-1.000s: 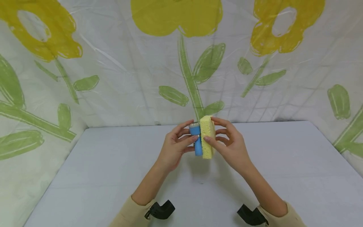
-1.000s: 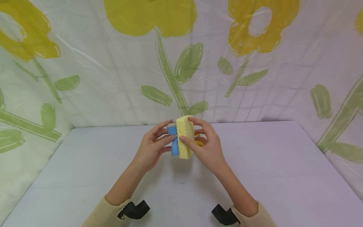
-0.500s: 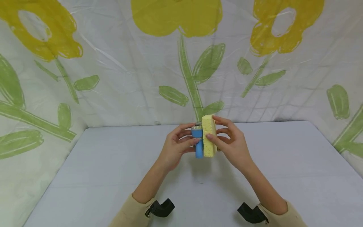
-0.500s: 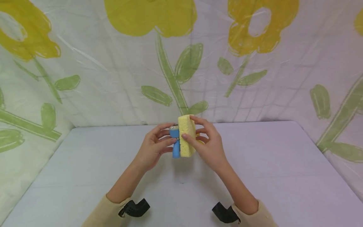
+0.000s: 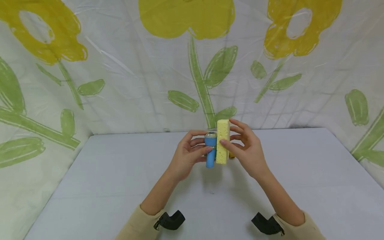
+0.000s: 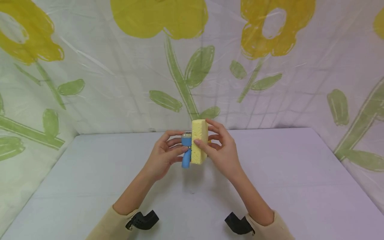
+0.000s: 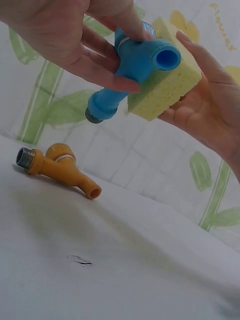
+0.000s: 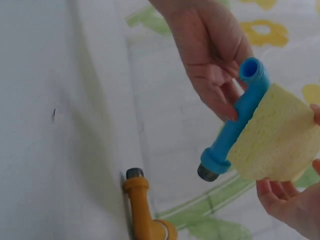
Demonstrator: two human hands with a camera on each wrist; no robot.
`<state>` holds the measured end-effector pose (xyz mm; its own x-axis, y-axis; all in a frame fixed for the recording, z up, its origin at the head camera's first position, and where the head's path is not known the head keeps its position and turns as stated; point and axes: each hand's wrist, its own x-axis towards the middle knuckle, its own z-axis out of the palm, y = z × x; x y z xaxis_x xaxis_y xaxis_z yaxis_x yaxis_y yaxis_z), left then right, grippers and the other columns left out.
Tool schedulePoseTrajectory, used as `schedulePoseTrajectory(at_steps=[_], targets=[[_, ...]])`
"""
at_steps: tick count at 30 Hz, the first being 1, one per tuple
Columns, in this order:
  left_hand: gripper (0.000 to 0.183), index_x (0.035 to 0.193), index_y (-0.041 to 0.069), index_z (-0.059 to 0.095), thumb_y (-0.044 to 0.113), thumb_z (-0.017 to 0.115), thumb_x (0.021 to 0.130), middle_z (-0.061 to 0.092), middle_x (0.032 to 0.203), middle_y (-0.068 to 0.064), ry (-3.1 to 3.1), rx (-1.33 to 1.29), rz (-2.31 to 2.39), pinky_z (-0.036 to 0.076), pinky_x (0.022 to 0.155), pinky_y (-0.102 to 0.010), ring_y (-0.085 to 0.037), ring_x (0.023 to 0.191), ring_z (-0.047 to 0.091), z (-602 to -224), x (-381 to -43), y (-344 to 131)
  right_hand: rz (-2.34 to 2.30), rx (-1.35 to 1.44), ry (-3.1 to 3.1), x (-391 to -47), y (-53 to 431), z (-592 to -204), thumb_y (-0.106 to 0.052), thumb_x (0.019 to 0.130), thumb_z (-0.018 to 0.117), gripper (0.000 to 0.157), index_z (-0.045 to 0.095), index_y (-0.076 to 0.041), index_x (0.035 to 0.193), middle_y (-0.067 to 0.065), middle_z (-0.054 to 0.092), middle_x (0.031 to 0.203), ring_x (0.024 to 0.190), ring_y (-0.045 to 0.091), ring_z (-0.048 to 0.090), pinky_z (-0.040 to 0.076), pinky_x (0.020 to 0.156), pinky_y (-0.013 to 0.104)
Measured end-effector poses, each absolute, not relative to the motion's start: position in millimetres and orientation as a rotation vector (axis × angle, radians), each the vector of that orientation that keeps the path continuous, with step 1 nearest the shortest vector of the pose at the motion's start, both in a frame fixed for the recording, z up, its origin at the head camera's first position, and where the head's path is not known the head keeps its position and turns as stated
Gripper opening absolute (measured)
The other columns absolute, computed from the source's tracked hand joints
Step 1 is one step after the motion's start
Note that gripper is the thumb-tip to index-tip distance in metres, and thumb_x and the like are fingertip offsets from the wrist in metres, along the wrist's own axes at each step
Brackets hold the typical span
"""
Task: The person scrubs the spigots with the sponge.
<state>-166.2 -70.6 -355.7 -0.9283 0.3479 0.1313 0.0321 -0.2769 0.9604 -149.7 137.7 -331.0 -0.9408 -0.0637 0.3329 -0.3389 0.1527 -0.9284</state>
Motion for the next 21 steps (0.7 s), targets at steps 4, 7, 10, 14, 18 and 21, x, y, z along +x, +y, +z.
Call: schedulePoseTrajectory(at_steps=[4,7,10,14,18,21], targets=[[0.043,0.142,0.003,0.051,-0.008,0.06,0.102,0.068,0.118,-0.007,1.731,0.517,2.27,0.066,0.079,-0.038,-0.015,0.099,0.074,-354.7,-164.8,-70.0,1.854,0.349,-2.225,-153.3,143.1,-331.5,0.003,0.097,0.072,0.062,0.05,-0.007,0.155,0.017,0.06,0.139,0.108,0.017,0.064,0.06,0.084,0.019],[0.045,0.146,0.004,0.049,-0.006,0.059,0.103,0.067,0.122,-0.01,1.711,0.536,2.242,0.066,0.08,-0.04,-0.017,0.099,0.074,-353.9,-163.7,-70.8,1.873,0.35,-2.217,-154.6,144.8,-331.8,0.002,0.098,0.071,0.062,0.049,-0.007,0.156,0.015,0.059,0.139,0.109,0.019,0.063,0.06,0.083,0.02],[0.047,0.151,0.004,0.046,-0.003,0.056,0.106,0.064,0.127,-0.014,1.699,0.529,2.21,0.066,0.082,-0.037,-0.017,0.1,0.073,-353.2,-163.7,-71.9,1.903,0.382,-2.188,-153.7,144.3,-331.5,0.004,0.099,0.069,0.062,0.048,-0.007,0.156,0.013,0.058,0.139,0.11,0.021,0.063,0.061,0.083,0.021],[0.052,0.157,0.007,0.043,0.0,0.056,0.107,0.058,0.135,-0.018,1.707,0.502,2.169,0.065,0.086,-0.035,-0.018,0.106,0.07,-351.9,-164.5,-73.0,1.933,0.427,-2.131,-151.6,142.8,-330.7,0.008,0.098,0.068,0.063,0.047,-0.006,0.157,0.01,0.058,0.137,0.109,0.022,0.063,0.061,0.084,0.022],[0.063,0.16,0.011,0.044,-0.004,0.064,0.101,0.051,0.14,-0.017,1.722,0.489,2.141,0.064,0.088,-0.033,-0.021,0.114,0.067,-350.0,-165.3,-74.8,1.978,0.45,-2.068,-150.5,142.2,-330.4,0.01,0.098,0.066,0.065,0.048,-0.009,0.157,0.007,0.058,0.135,0.109,0.022,0.063,0.061,0.086,0.021],[0.073,0.162,0.012,0.043,-0.009,0.068,0.096,0.049,0.139,-0.014,1.735,0.485,2.123,0.063,0.089,-0.03,-0.021,0.119,0.065,-347.3,-164.4,-76.4,1.997,0.463,-2.039,-150.2,142.8,-331.3,0.011,0.098,0.065,0.067,0.047,-0.012,0.158,0.006,0.058,0.135,0.11,0.021,0.062,0.06,0.087,0.021]])
